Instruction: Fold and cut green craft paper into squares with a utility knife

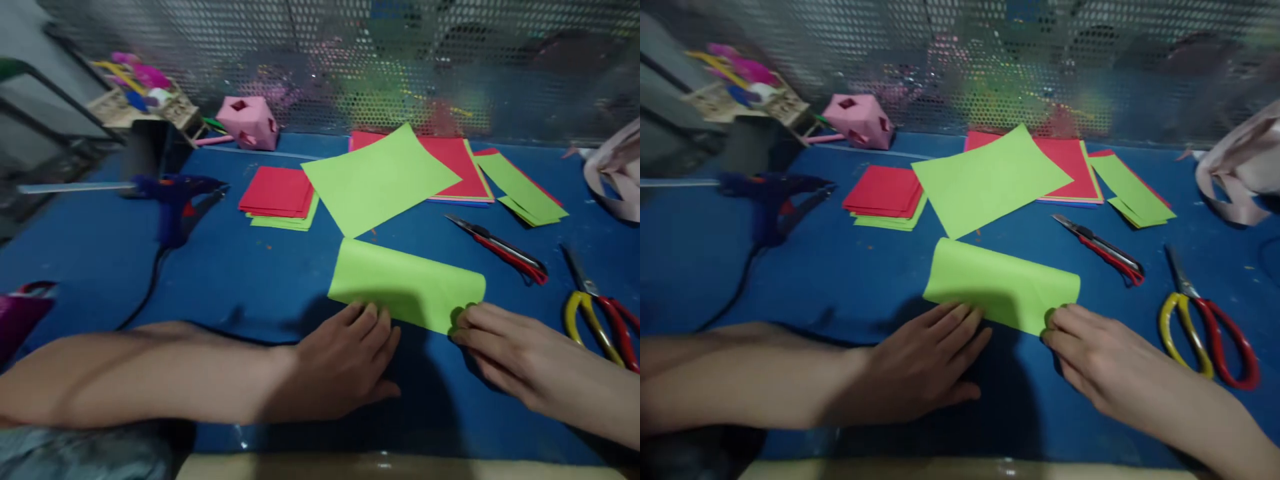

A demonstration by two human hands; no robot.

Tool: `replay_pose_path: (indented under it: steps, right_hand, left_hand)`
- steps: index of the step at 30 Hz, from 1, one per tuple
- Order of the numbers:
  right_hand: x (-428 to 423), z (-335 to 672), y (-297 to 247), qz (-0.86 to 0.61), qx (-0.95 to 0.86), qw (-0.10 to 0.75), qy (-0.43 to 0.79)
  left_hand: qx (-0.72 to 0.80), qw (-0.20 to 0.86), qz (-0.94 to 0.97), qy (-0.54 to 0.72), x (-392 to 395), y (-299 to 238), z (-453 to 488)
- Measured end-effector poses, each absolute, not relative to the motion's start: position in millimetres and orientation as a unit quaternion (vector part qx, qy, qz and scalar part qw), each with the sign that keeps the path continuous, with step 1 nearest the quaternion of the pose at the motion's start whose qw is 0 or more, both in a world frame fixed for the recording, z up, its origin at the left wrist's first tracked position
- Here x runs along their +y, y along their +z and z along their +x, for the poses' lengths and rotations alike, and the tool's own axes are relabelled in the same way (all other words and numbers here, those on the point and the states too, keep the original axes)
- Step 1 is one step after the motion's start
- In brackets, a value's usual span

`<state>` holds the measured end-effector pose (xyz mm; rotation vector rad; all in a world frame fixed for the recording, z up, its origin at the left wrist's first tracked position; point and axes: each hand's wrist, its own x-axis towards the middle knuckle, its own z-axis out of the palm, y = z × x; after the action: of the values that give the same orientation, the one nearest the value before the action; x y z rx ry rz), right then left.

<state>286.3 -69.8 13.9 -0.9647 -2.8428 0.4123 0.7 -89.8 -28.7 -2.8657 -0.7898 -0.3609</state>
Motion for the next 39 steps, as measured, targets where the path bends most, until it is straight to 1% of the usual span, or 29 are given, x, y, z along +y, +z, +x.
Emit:
replay_pose_path:
  steps: [3, 7, 12, 15, 19, 25, 32, 35, 39]
  right_hand:
    - [-64.9, 282.1, 8.6, -0.286, -0.952, 0.059, 0.088]
    - [-59.6, 274.2, 5.4, -0.275, -0.957, 0.087, 0.033]
    - [-55.8, 270.3, 5.9, -0.260, -0.958, 0.118, 0.008]
    - [-54.8, 271.2, 7.1, -0.259, -0.959, 0.113, 0.025]
    - [-53.7, 273.0, 8.4, -0.261, -0.959, 0.103, 0.043]
    - [-52.8, 272.4, 10.2, -0.258, -0.959, 0.108, 0.049]
    - [-52.3, 273.2, 8.4, -0.258, -0.957, 0.104, 0.082]
    - [-52.8, 276.1, 7.6, -0.266, -0.954, 0.098, 0.099]
    - [-53.1, 277.5, 7.4, -0.272, -0.953, 0.092, 0.103]
  left_hand:
    - [-0.257, 0.078, -0.957, -0.111, -91.4, -25.2, -0.3]
    - [-0.247, 0.078, -0.960, -0.104, -92.3, -23.7, -1.7]
    - [-0.253, 0.065, -0.960, -0.102, -84.0, -16.9, -4.8]
    - [-0.276, 0.048, -0.959, -0.053, -69.7, -1.4, -11.2]
    - [-0.365, 0.013, -0.930, 0.042, -45.3, 18.4, -27.0]
    - [-0.418, -0.101, -0.899, 0.084, -17.1, 30.9, -47.0]
    - [-0.447, -0.253, -0.856, 0.052, -0.5, 37.9, -43.9]
    - [-0.450, -0.286, -0.845, 0.049, 2.4, 35.9, -42.9]
    - [-0.450, -0.294, -0.842, 0.049, 2.8, 32.2, -43.0]
